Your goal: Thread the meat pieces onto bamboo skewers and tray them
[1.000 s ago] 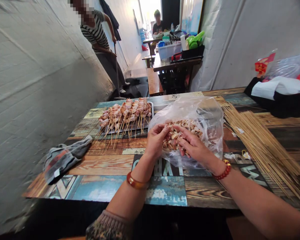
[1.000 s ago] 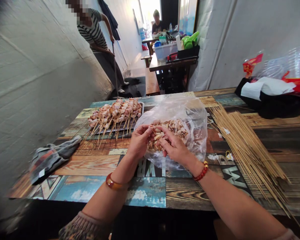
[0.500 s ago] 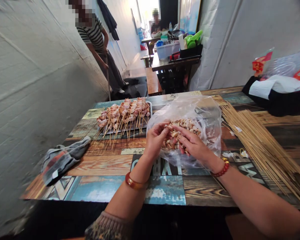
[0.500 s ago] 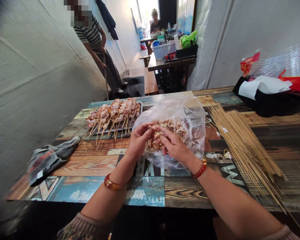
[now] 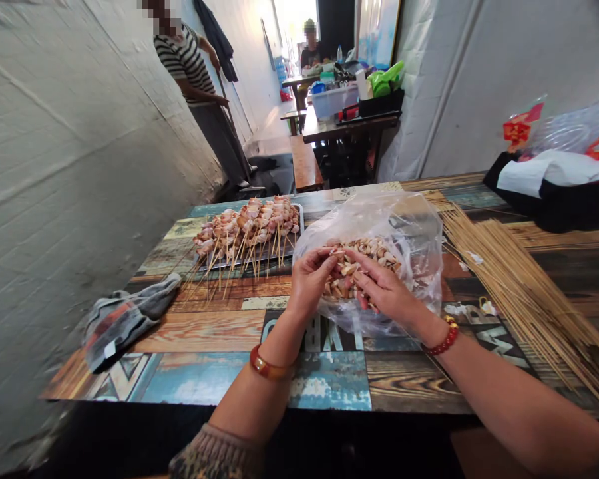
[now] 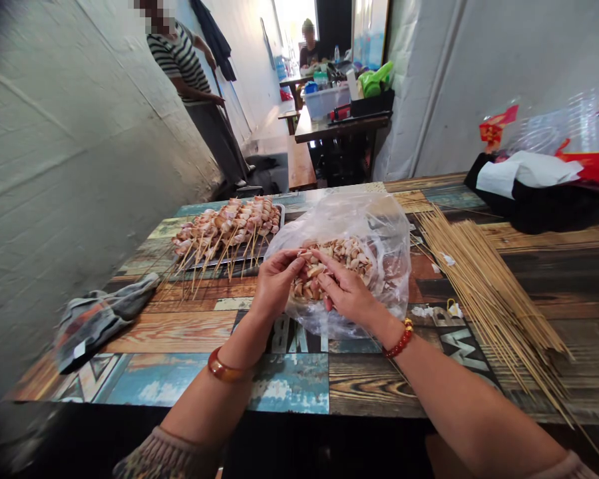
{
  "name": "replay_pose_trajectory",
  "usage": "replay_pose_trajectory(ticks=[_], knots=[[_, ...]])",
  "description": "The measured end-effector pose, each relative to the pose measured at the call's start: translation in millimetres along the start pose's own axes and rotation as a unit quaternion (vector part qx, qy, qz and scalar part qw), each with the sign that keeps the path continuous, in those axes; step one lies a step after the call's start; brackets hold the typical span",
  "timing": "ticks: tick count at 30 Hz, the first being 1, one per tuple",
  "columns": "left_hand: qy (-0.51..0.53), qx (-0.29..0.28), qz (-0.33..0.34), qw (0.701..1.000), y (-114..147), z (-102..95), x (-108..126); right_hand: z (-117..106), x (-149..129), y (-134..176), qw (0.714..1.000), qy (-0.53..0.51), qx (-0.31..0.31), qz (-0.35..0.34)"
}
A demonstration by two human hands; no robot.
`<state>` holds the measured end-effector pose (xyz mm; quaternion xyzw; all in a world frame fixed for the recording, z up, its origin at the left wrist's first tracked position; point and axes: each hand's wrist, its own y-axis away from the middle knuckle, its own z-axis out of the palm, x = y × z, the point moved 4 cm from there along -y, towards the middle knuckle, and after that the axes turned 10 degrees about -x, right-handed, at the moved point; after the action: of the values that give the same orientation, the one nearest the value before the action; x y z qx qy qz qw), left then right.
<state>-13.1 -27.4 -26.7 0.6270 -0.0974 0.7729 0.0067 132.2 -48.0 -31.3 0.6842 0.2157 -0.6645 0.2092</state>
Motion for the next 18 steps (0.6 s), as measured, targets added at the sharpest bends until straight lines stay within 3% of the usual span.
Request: replay_pose_trajectory(ticks=[18], knots=[[0.014,0.030,0.006,0.999,0.2,1.8,1.1,-1.8,0.0,-0.9,0.999,0.043,0.002,-0.031]])
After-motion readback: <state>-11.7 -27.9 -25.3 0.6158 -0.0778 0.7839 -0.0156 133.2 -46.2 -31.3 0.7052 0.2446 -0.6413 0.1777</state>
